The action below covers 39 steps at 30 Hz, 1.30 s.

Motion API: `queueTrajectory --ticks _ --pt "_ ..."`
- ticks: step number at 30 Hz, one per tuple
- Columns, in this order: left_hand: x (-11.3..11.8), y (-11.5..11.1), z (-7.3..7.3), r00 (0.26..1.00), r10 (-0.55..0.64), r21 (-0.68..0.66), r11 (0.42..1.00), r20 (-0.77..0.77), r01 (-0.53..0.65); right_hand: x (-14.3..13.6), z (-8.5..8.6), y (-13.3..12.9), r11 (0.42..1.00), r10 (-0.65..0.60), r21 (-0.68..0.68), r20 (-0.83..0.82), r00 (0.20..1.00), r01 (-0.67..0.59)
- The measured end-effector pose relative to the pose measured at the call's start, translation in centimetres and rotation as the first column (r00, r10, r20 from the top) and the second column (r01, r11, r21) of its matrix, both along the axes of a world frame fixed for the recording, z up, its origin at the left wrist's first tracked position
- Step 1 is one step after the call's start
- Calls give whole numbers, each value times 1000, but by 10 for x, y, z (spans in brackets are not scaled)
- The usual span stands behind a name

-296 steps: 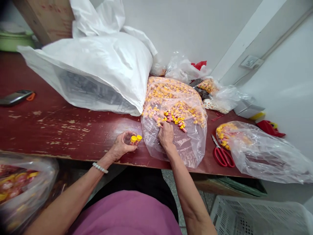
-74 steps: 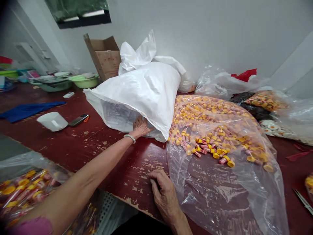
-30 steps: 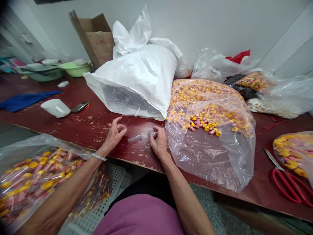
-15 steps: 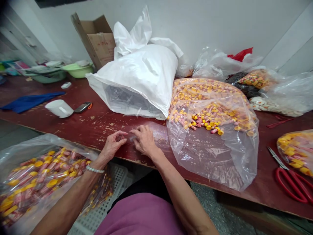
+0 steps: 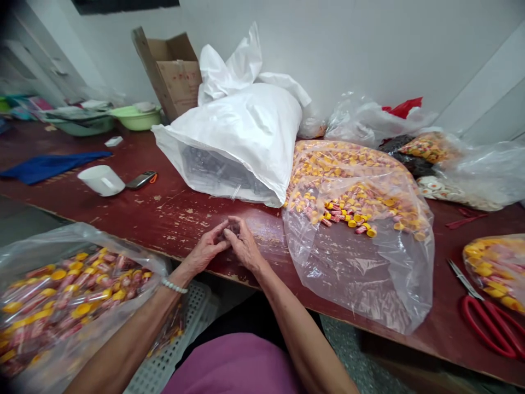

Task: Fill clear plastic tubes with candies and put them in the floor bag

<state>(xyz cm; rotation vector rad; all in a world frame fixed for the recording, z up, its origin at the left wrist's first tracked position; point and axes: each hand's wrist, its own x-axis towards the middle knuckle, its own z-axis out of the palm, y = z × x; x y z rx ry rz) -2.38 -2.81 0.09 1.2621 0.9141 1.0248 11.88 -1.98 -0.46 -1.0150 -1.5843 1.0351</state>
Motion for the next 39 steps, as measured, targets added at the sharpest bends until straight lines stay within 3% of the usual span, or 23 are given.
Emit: queueTrajectory --ticks 2,5,8,11,13,17,18,20,22,24,27,30,32,35,39 --pt "11 3 -1 1000 -16 23 1000 25 15 -1 -4 -3 999 -26 27 22 999 25" --pt "18 10 -6 1000 1 79 997 17 -2 1 -10 -6 987 -129 126 248 960 100" --pt "14 20 -12 992 126 144 982 -26 -121 3 -8 -5 972 -187 220 491 851 86" --pt "4 31 -16 951 308 153 941 -14 -303 5 4 10 962 -136 271 595 792 -38" --pt "-2 37 -15 925 374 115 918 61 -379 2 13 27 953 -105 292 559 822 -77" --pt "-1 47 -14 926 332 18 940 183 -340 -21 12 63 957 -66 283 399 915 -55" --pt "2 51 -15 901 390 13 917 189 -399 -30 7 68 960 -92 279 351 932 -10" --pt "10 59 -16 804 563 21 816 192 -577 -46 -6 73 958 -205 248 241 949 144" --pt "15 67 -17 747 635 -3 763 198 -647 -54 -16 76 940 -317 180 148 937 289" --pt "16 73 -16 803 553 -70 830 221 -553 -55 -21 80 930 -363 96 79 928 355" --pt "13 74 -12 909 313 -132 949 277 -286 -47 -19 88 902 -431 -14 -3 902 431" --pt "17 71 -9 946 150 -91 988 287 -129 -39 -15 94 867 -498 -41 -29 866 497" --pt "23 72 -8 945 153 -74 988 288 -138 -36 -14 95 895 -447 -15 -27 894 447" --pt "26 80 -2 911 271 -97 962 311 -254 -31 -14 98 922 -386 46 5 922 385" --pt "16 104 7 835 480 -140 877 270 -459 -28 -9 121 837 -545 32 138 827 546"
